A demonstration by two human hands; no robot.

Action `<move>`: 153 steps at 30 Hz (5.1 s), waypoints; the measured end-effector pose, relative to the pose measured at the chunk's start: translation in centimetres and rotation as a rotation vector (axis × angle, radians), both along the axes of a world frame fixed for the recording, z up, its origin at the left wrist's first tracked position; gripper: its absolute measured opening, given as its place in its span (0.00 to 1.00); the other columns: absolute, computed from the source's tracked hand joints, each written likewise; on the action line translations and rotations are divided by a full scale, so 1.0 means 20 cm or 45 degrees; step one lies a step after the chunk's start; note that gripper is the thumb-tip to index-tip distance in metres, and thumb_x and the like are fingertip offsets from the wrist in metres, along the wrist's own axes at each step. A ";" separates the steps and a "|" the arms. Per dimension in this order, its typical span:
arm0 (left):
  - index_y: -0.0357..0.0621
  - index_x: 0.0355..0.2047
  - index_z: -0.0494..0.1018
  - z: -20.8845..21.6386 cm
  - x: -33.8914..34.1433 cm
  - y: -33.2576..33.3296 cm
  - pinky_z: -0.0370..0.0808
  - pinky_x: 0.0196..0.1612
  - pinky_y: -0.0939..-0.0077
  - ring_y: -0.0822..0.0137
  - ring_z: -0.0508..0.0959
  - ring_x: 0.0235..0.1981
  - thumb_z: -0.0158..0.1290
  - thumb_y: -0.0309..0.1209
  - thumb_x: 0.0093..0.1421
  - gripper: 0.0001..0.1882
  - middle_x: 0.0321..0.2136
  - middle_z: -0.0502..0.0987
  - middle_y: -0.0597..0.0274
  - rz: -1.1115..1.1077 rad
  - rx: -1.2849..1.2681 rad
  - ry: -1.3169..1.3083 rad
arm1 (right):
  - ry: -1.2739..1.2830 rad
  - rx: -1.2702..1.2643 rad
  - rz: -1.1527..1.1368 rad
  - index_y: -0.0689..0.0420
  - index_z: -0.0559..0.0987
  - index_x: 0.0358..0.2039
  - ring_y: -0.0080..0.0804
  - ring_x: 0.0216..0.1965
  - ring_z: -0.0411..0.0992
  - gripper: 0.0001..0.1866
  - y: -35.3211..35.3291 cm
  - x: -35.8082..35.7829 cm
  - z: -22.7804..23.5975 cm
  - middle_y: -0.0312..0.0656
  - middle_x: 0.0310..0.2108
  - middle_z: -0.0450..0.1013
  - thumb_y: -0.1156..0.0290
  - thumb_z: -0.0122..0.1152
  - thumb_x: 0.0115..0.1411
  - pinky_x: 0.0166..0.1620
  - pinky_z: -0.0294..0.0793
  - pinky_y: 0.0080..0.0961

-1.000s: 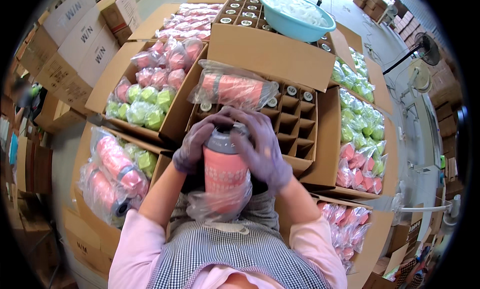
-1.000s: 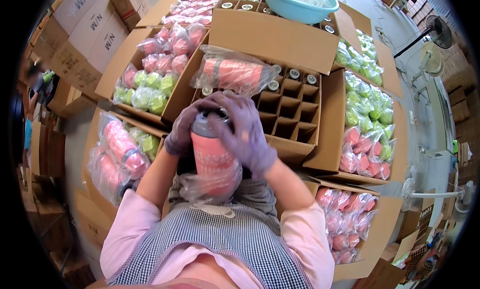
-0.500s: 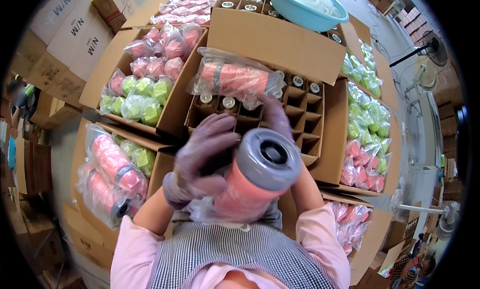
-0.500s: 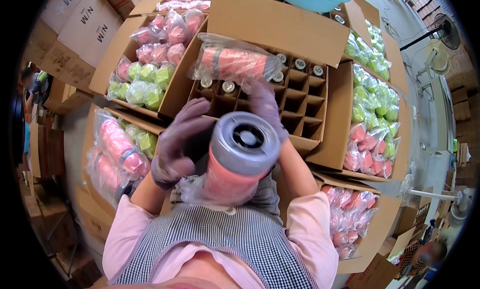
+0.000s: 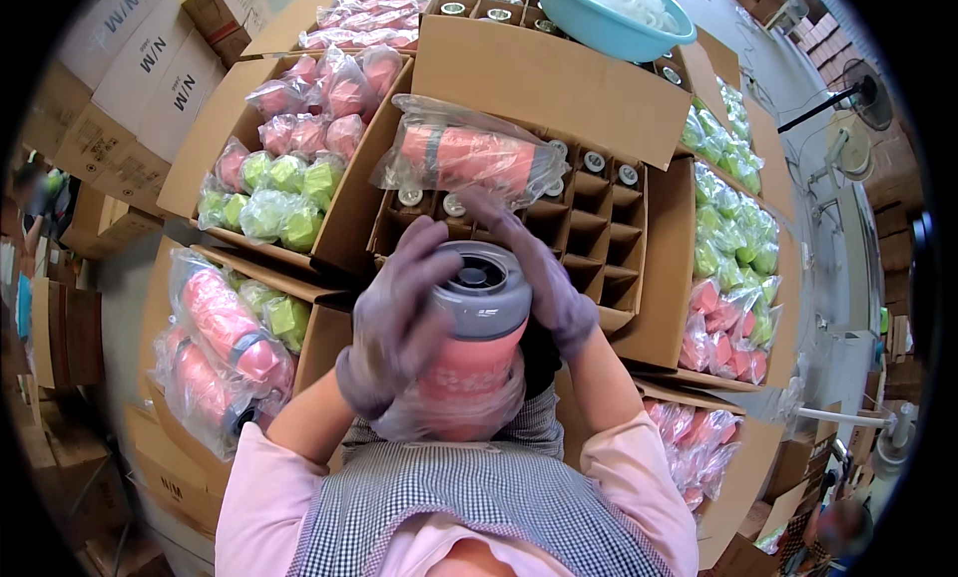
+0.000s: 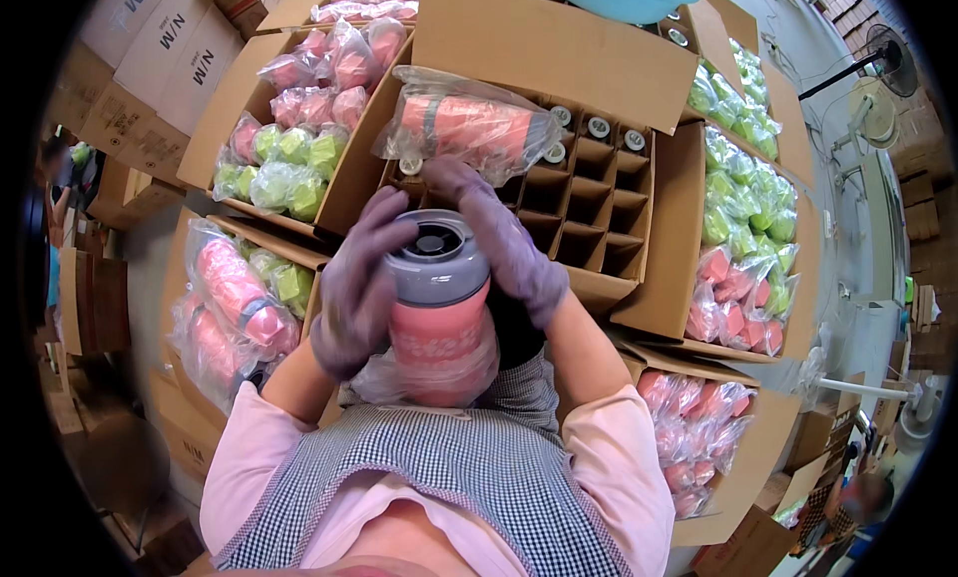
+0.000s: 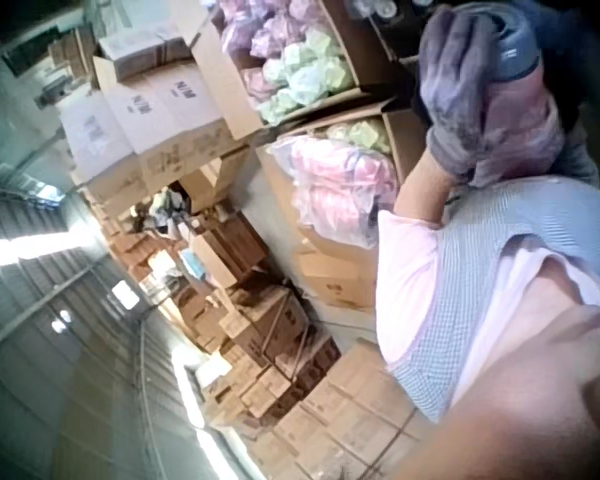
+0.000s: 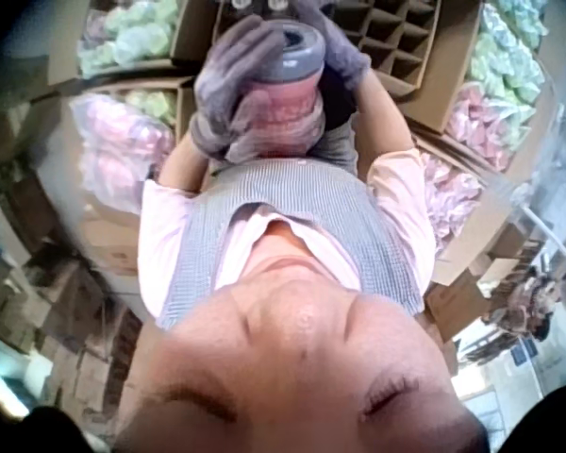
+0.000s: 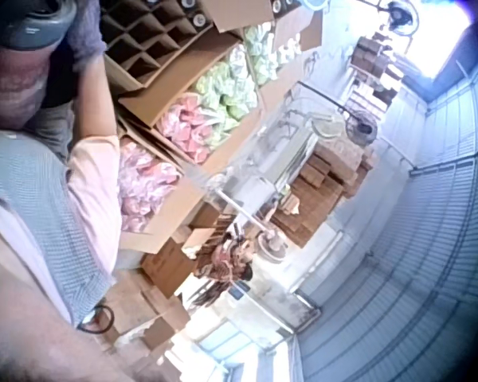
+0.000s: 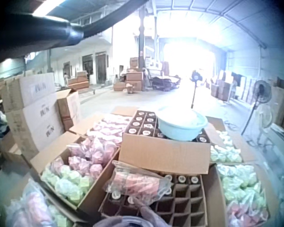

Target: The person repeatedly picks up pink water bottles from a cardboard box, removes the lids, inserts a stainless steel inner bottle, and screws the lids back on. The assembled bottles are placed back into the box among other packaged items.

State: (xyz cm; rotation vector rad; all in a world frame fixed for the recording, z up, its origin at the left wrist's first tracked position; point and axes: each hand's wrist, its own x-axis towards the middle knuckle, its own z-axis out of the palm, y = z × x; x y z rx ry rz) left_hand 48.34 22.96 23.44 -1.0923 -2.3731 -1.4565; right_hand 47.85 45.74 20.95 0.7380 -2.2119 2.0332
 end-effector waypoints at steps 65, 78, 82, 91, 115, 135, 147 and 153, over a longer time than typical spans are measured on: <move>0.41 0.65 0.61 -0.41 -0.27 -0.17 0.71 0.62 0.56 0.57 0.72 0.60 0.53 0.41 0.68 0.30 0.60 0.71 0.54 0.061 1.442 -1.353 | -0.751 0.267 -2.185 0.65 0.82 0.42 0.50 0.42 0.79 0.21 1.10 -0.79 -1.17 0.54 0.37 0.81 0.58 0.54 0.65 0.44 0.77 0.42; 0.45 0.68 0.57 -0.26 -0.34 0.02 0.72 0.62 0.59 0.59 0.72 0.61 0.53 0.40 0.68 0.32 0.61 0.69 0.54 -0.038 1.211 -1.203 | 0.938 0.791 -0.318 0.54 0.74 0.55 0.46 0.41 0.76 0.29 -0.21 -0.49 -0.02 0.49 0.45 0.74 0.61 0.71 0.53 0.42 0.78 0.39; 0.40 0.59 0.68 -0.22 -0.37 0.10 0.75 0.53 0.70 0.69 0.77 0.50 0.65 0.24 0.56 0.31 0.51 0.75 0.60 0.353 1.132 -1.071 | 0.674 0.578 -0.313 0.59 0.71 0.54 0.52 0.43 0.73 0.32 -0.29 -0.58 -0.18 0.53 0.45 0.72 0.62 0.72 0.51 0.49 0.74 0.41; 0.35 0.61 0.68 -0.31 -0.42 0.02 0.75 0.51 0.71 0.66 0.78 0.45 0.67 0.29 0.55 0.34 0.49 0.76 0.57 0.562 0.783 -0.642 | -0.468 -0.117 0.000 0.66 0.76 0.47 0.34 0.41 0.78 0.19 -0.23 -0.68 -0.18 0.45 0.38 0.78 0.64 0.64 0.62 0.47 0.77 0.28; 0.37 0.53 0.74 -0.53 -0.77 -0.33 0.75 0.53 0.68 0.65 0.79 0.46 0.35 0.62 0.70 0.38 0.50 0.78 0.53 0.092 0.457 -1.708 | 0.674 1.332 -0.281 0.47 0.73 0.60 0.44 0.41 0.76 0.35 0.03 -0.77 0.13 0.46 0.39 0.75 0.57 0.70 0.50 0.43 0.77 0.40; 0.41 0.65 0.62 -0.28 -0.65 -0.01 0.70 0.63 0.60 0.58 0.75 0.57 0.45 0.54 0.68 0.35 0.58 0.72 0.53 -0.698 0.966 -1.345 | 0.233 -0.025 -0.435 0.65 0.65 0.63 0.39 0.62 0.66 0.30 0.04 -0.22 0.26 0.50 0.59 0.68 0.52 0.37 0.75 0.66 0.64 0.40; 0.37 0.61 0.67 -0.22 -0.45 -0.08 0.68 0.61 0.69 0.64 0.72 0.56 0.54 0.28 0.64 0.25 0.53 0.74 0.54 0.143 0.662 -0.513 | -0.203 0.432 0.182 0.60 0.77 0.54 0.30 0.46 0.75 0.21 0.04 -0.21 0.20 0.42 0.48 0.76 0.65 0.63 0.62 0.50 0.76 0.28; 0.38 0.65 0.59 -0.25 -0.48 -0.21 0.73 0.61 0.63 0.59 0.73 0.59 0.54 0.30 0.65 0.30 0.56 0.73 0.52 -0.213 1.243 -1.205 | -0.157 0.485 0.722 0.60 0.80 0.50 0.39 0.46 0.76 0.18 -0.01 -0.28 0.12 0.47 0.44 0.77 0.64 0.61 0.63 0.50 0.75 0.31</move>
